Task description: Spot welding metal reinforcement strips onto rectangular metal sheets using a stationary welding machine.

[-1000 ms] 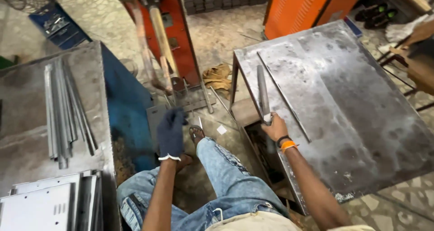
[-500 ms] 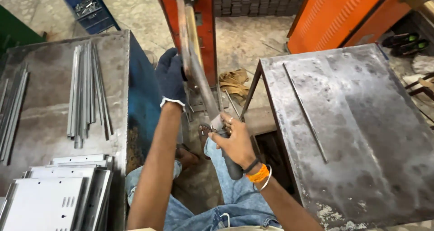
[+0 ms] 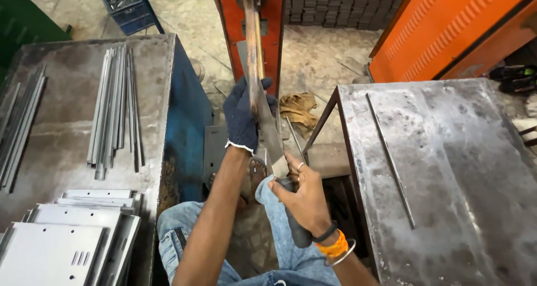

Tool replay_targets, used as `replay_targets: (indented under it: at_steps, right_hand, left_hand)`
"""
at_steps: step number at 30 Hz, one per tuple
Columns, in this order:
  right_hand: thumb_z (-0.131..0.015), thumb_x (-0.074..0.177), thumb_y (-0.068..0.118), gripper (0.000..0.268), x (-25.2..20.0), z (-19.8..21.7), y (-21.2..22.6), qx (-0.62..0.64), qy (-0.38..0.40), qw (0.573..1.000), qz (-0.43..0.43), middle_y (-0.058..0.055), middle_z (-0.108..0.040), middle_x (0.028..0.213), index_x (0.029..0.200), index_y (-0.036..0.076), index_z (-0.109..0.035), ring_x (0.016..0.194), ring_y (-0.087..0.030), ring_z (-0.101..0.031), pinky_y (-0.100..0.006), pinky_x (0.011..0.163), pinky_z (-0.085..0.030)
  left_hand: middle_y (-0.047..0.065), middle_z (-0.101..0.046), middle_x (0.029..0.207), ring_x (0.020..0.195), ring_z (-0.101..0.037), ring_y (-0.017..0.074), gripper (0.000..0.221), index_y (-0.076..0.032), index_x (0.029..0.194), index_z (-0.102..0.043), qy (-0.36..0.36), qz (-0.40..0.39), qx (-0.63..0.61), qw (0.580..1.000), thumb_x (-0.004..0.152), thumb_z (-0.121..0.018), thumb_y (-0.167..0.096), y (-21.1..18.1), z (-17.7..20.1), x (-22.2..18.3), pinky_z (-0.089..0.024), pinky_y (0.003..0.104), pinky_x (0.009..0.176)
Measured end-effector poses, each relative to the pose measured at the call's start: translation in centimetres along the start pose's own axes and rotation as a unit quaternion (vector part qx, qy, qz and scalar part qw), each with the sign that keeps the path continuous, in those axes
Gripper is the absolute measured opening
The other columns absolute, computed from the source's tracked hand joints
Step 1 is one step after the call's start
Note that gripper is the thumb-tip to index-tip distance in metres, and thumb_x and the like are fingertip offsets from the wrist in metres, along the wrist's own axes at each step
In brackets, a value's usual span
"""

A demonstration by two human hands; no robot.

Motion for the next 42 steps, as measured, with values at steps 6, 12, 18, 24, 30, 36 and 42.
replay_targets:
  at_steps: [6, 12, 18, 24, 30, 36, 42]
  right_hand:
    - [-0.076, 0.081, 0.002, 0.062, 0.7, -0.9, -0.2, 0.012, -0.011, 1.000, -0.007, -0.002, -0.068, 0.089, 0.137, -0.003, -0.049, 0.070, -0.005, -0.062, -0.024, 0.054, -0.054]
    - [-0.055, 0.102, 0.036, 0.033, 1.9, -1.5, 1.0, 0.173, 0.100, 0.970, -0.139, -0.002, -0.060, 0.066, 0.107, 0.005, -0.064, 0.049, -0.009, -0.056, -0.025, 0.045, -0.047]
    - [-0.056, 0.101, 0.039, 0.035, -4.5, -1.5, 0.2, 0.099, 0.026, 0.978, -0.183, -0.001, -0.056, 0.060, 0.103, 0.005, -0.064, 0.043, -0.009, -0.051, -0.025, 0.038, -0.041]
    - [-0.055, 0.104, 0.038, 0.034, 1.4, -2.0, 0.6, 0.104, 0.052, 0.987, -0.113, -0.001, -0.058, 0.061, 0.101, 0.004, -0.061, 0.043, -0.009, -0.052, -0.026, 0.038, -0.041]
    - [-0.056, 0.104, 0.036, 0.032, 1.6, -1.5, -1.5, 0.117, 0.067, 0.988, -0.070, -0.001, -0.058, 0.062, 0.100, 0.005, -0.063, 0.044, -0.009, -0.052, -0.025, 0.039, -0.042]
    - [-0.054, 0.103, 0.037, 0.033, 1.8, -1.1, 0.0, 0.091, 0.057, 0.988, -0.110, -0.001, -0.057, 0.058, 0.098, 0.006, -0.065, 0.040, -0.009, -0.051, -0.025, 0.036, -0.040]
    - [-0.057, 0.103, 0.037, 0.033, 0.2, -2.2, -1.8, 0.110, 0.042, 0.991, -0.064, -0.003, -0.060, 0.061, 0.100, 0.005, -0.064, 0.042, -0.010, -0.053, -0.026, 0.038, -0.043]
  left_hand:
    - [0.018, -0.078, 0.103, 0.065, -0.071, 0.0200, 0.038, 0.005, 0.130, -0.064, -0.039, -0.012, 0.035, 0.999, 0.102, -0.062, -0.020, 0.5, 0.6, 0.6, -0.057, 0.033, 0.058]
    - [0.013, -0.076, 0.088, 0.058, -0.064, 0.0154, 0.042, -0.001, 0.127, -0.067, 0.011, 0.067, 0.038, 0.997, 0.105, -0.054, -0.035, 0.9, 1.1, 3.7, -0.052, 0.030, 0.051]
    - [0.016, -0.077, 0.102, 0.092, -0.073, 0.0228, 0.044, 0.010, 0.113, -0.073, 0.068, 0.042, 0.079, 0.994, 0.108, -0.059, -0.031, -1.0, 1.8, -2.8, -0.059, 0.035, 0.086]
    - [0.016, -0.077, 0.103, 0.088, -0.073, 0.0229, 0.046, 0.008, 0.111, -0.074, 0.012, 0.050, 0.064, 0.997, 0.103, -0.056, -0.033, -0.6, 2.0, 3.2, -0.056, 0.036, 0.079]
    - [0.022, -0.076, 0.111, 0.093, -0.077, 0.0301, 0.047, 0.011, 0.121, -0.066, 0.033, 0.036, -0.049, 0.998, 0.102, -0.059, -0.032, -1.2, 0.9, 3.2, -0.061, 0.040, 0.088]
    - [0.024, -0.075, 0.105, 0.085, -0.077, 0.0338, 0.049, 0.014, 0.119, -0.065, -0.003, 0.044, -0.023, 0.999, 0.102, -0.058, -0.032, 0.8, 1.3, 3.4, -0.064, 0.044, 0.079]
    - [0.023, -0.074, 0.112, 0.092, -0.077, 0.0311, 0.050, 0.012, 0.124, -0.065, 0.017, 0.051, -0.005, 0.999, 0.104, -0.058, -0.033, -0.5, 0.8, 1.9, -0.062, 0.041, 0.079]
Point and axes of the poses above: each hand's wrist, its own x-axis towards the middle knuckle, its own z-axis out of the back of the hand, y = z × x, the point moved 2 cm from there along x, towards the middle knuckle
